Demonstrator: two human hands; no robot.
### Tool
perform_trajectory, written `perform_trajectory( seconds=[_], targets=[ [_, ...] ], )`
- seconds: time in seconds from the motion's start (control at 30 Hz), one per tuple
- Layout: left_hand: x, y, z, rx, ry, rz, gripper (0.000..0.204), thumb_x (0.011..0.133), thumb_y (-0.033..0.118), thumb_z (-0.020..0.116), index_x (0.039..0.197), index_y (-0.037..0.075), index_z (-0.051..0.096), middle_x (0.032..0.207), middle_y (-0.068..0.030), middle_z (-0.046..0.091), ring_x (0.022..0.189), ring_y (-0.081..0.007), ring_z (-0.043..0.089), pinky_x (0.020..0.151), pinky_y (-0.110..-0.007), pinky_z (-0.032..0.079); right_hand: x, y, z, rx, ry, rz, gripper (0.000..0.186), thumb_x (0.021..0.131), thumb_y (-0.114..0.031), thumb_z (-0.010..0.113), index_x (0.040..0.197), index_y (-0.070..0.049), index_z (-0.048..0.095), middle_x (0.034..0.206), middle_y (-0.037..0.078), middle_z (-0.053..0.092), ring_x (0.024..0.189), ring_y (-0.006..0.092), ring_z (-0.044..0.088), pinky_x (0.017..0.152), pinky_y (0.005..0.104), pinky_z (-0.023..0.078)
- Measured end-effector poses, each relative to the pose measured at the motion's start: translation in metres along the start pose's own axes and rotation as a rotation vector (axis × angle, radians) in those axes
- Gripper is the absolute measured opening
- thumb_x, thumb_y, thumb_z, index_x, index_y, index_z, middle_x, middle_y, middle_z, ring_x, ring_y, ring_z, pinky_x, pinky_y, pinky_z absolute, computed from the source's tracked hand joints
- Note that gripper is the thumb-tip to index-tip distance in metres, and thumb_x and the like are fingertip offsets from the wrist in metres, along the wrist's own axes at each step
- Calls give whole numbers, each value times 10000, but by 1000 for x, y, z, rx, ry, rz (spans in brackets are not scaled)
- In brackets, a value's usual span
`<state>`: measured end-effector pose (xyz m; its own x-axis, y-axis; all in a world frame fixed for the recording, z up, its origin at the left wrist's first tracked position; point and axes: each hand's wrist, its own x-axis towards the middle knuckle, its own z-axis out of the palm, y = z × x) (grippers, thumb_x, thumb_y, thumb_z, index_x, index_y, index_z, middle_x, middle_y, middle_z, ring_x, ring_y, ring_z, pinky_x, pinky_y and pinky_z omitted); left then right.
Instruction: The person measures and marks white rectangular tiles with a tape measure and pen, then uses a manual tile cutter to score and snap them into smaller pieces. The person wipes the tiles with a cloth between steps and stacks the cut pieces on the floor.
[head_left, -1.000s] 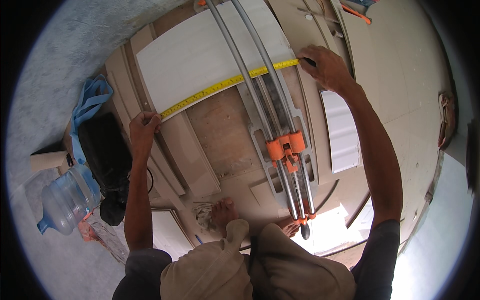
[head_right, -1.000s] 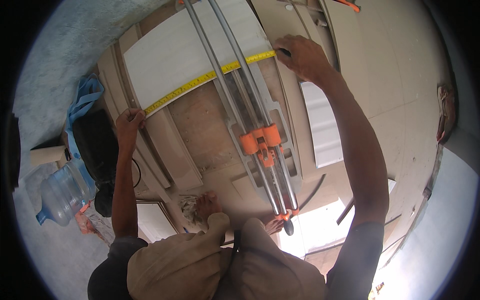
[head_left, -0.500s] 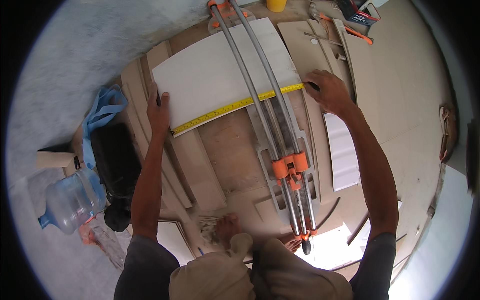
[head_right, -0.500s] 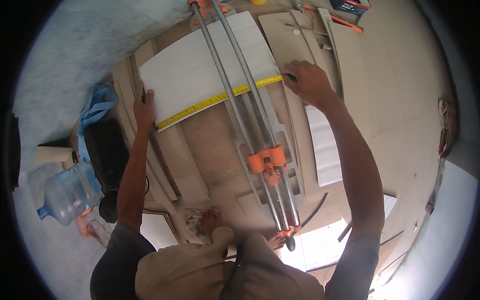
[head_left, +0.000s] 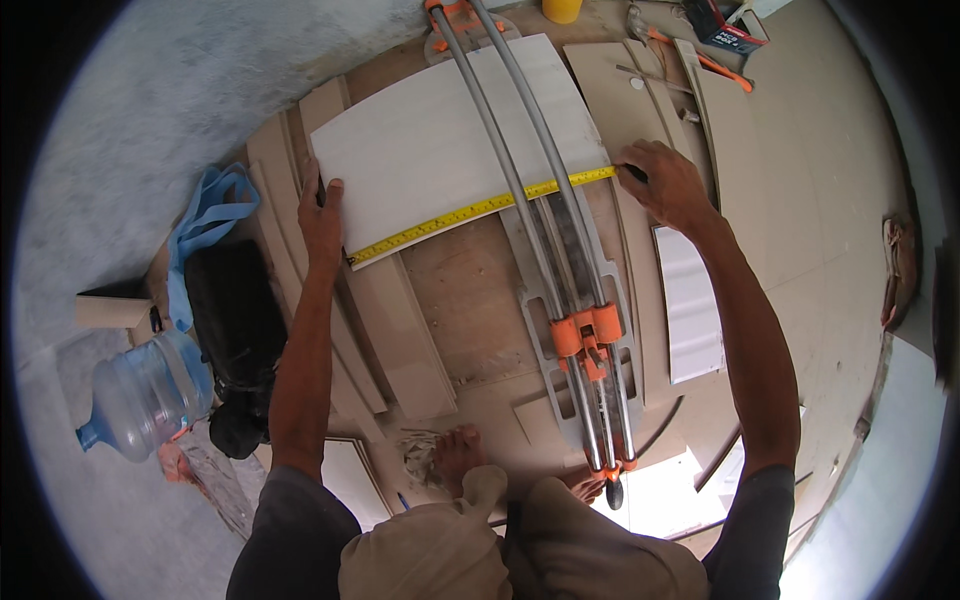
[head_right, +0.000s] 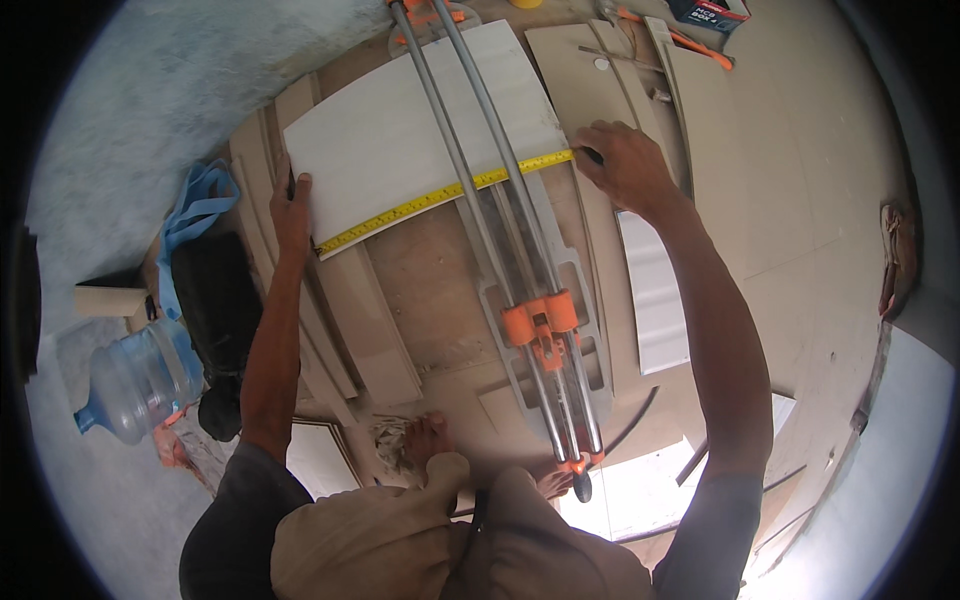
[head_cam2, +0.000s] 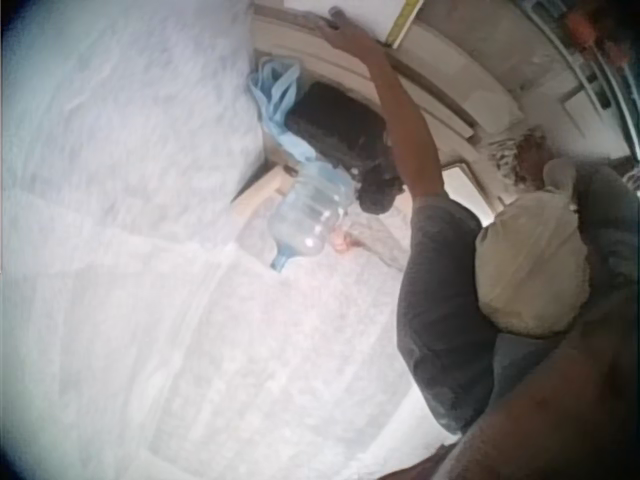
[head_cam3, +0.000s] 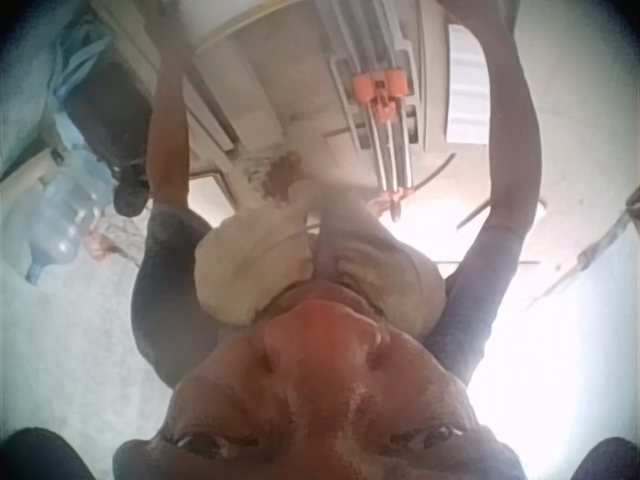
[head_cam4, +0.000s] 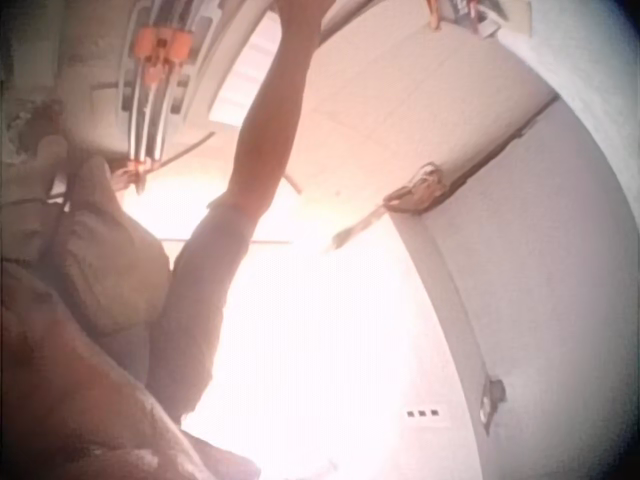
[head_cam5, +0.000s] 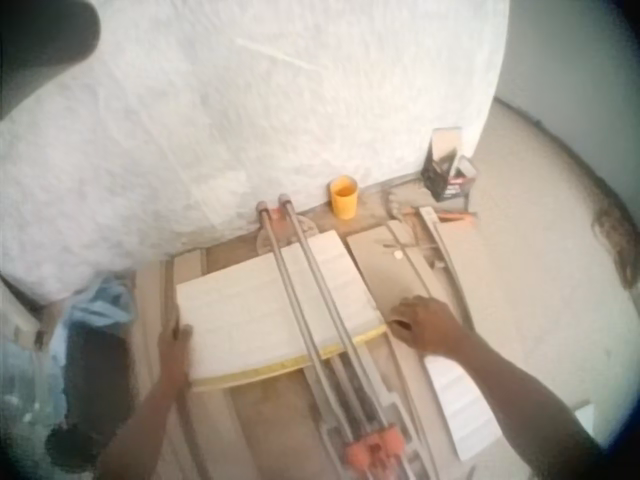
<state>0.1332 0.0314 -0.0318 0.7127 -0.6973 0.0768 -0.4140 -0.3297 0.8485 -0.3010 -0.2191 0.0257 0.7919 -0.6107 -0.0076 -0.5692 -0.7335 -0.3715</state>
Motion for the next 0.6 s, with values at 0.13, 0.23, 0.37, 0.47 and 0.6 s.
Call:
perform_trajectory(
  seconds=[0.13,0.23,0.37,0.47,0.6],
  targets=[
    [1,-2,0,-56,0,4,669,1032,212,667,1621,26,412,1682,-214,389,1550,-307,386,1268,-389,291,0,3,4,-16,23,-15,164,1001,-241,656,1044,-93,713,916,78,661,911,283,667,852,463,549],
    [0,2,1,-61,-5,-18,673,1031,212,669,1622,24,408,1683,-217,386,1548,-305,388,1265,-388,296,0,2,3,-20,0,9,167,1002,-243,658,1050,-94,715,919,78,666,912,284,671,851,460,551],
    [0,-1,0,-57,-15,-3,674,1032,212,669,1623,24,405,1687,-215,379,1552,-310,384,1268,-390,290,0,3,5,-33,16,-1,168,1006,-244,650,1053,-97,717,919,74,671,904,283,672,843,457,553],
    [3,-2,-1,-20,-24,-36,672,1035,214,667,1623,21,404,1693,-213,369,1560,-317,370,1274,-391,278,-1,3,6,-24,29,-9,173,1009,-246,643,1061,-100,720,919,74,673,899,286,672,835,454,552],
    [2,3,4,-46,-31,-72,663,1043,210,656,1619,6,400,1702,-214,351,1575,-317,344,1281,-389,259,-3,6,7,-24,29,-5,180,1009,-250,640,1072,-104,723,921,71,676,902,283,673,830,451,550]
  ],
)
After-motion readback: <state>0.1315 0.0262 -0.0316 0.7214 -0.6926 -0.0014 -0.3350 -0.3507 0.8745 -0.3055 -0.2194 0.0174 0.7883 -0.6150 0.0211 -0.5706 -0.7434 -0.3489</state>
